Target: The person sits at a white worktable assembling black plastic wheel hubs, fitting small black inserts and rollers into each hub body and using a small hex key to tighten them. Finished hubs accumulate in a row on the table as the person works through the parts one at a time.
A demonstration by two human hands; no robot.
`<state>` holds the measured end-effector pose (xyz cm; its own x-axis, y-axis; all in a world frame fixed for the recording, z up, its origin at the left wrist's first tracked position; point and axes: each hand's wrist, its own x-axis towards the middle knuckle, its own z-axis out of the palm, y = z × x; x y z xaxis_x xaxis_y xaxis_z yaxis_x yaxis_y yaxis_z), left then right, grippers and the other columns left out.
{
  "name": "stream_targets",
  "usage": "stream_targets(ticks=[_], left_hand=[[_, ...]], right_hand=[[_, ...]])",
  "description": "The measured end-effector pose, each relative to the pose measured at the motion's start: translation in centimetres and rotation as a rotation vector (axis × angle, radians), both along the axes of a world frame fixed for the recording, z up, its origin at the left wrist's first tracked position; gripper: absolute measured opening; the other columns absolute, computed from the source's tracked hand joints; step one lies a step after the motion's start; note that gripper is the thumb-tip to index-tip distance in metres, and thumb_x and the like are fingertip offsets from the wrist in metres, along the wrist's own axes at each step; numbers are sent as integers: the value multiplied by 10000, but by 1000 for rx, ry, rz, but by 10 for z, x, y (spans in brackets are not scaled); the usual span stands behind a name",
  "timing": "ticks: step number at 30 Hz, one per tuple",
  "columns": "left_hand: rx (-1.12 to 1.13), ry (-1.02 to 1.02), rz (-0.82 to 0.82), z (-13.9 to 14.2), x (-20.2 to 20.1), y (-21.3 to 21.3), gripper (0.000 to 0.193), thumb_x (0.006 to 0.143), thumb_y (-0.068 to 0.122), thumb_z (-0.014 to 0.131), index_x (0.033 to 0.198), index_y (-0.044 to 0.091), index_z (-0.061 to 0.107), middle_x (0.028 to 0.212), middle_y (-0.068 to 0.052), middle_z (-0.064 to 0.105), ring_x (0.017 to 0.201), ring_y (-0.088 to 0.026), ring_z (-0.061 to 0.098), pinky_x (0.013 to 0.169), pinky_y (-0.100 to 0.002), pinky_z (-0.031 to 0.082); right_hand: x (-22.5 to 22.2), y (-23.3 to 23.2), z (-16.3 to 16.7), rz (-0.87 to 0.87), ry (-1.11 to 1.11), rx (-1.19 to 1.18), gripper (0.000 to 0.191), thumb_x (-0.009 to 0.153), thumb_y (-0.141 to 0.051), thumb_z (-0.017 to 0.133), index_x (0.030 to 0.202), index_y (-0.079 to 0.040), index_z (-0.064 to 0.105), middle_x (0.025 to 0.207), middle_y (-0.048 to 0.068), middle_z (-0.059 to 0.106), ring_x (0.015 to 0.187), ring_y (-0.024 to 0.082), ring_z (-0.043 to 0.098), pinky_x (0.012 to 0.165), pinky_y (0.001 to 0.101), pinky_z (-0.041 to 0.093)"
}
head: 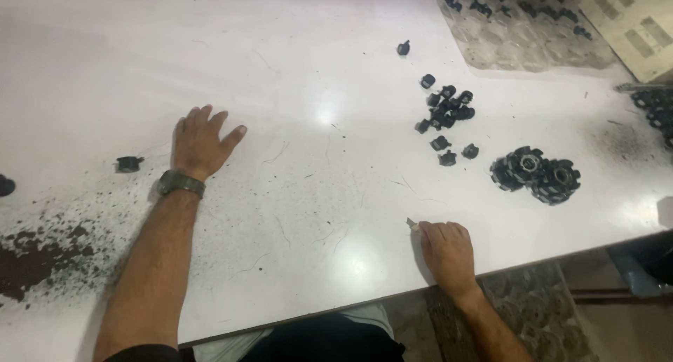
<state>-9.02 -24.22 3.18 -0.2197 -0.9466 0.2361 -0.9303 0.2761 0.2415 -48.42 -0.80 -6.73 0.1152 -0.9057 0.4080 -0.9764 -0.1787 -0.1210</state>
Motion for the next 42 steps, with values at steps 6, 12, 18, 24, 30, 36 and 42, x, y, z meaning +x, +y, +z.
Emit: stream_targets(ticks=[6, 12, 18, 24, 30, 36, 42], left_hand=[[-43, 230, -57, -2, 8, 1, 629, 1050, 608, 473, 1327, 87, 692, 1501, -195, 565, 1447, -391, 433, 1209, -545, 303], [101, 173, -101, -1, 7, 9, 694, 1031, 659, 437, 1420, 111, 609, 1581, -187, 461, 1486, -372, 359, 1219, -538, 242], [291, -160, -352, -21, -4, 84, 766, 935, 686, 442, 1533, 208, 407, 1676, -95, 206, 1541, -294, 145, 1233, -485, 106], [247, -48, -434, -45, 55, 235, 802, 903, 642, 594, 1507, 139, 438, 1641, -154, 236, 1509, -355, 148, 1200, -502, 135], [1147, 239, -290, 0, 151, 313, 674, 907, 579, 648, 1480, 240, 545, 1547, -11, 579, 1452, -211, 529, 1222, -398, 400], [367, 370, 418, 19, 281, 190, 639, 854, 499, 636, 1423, 215, 576, 1556, -38, 516, 1405, -276, 498, 1107, -519, 432], [13, 548, 430, 16, 297, 50, 654, 986, 610, 590, 1431, 132, 615, 1508, -157, 585, 1409, -340, 525, 1203, -494, 400]], right_hand=[[-5, -4, 21, 41, -126, -108, 223, 908, -135, 712, 1094, -35, 639, 1072, 127, 668, 1067, 303, 630, 1002, 471, 468], [5, -61, 43, -59, -408, 25, 241, 1029, -164, 581, 1177, 25, 596, 1456, 269, 519, 1338, 431, 521, 1108, 515, 442], [93, -128, 50, 121, -527, 24, 432, 1070, -240, 539, 1418, 15, 514, 1516, 258, 489, 1405, 440, 472, 1184, 515, 388], [232, -114, 36, 602, -480, 167, 478, 1073, -241, 529, 1459, 35, 466, 1480, 285, 489, 1425, 441, 427, 1218, 554, 278], [284, -26, 21, 1330, -534, 799, 327, 1108, -238, 471, 1361, -36, 519, 1515, 230, 507, 1526, 360, 380, 1284, 604, 165], [222, -8, 26, 1017, -845, 840, 207, 1055, -300, 507, 1022, -100, 547, 1423, 139, 625, 1437, 307, 516, 1180, 506, 430], [161, 8, -3, -46, -1236, 804, 245, 937, -245, 573, 1092, -98, 693, 1190, 161, 687, 1204, 252, 613, 1036, 416, 434]])
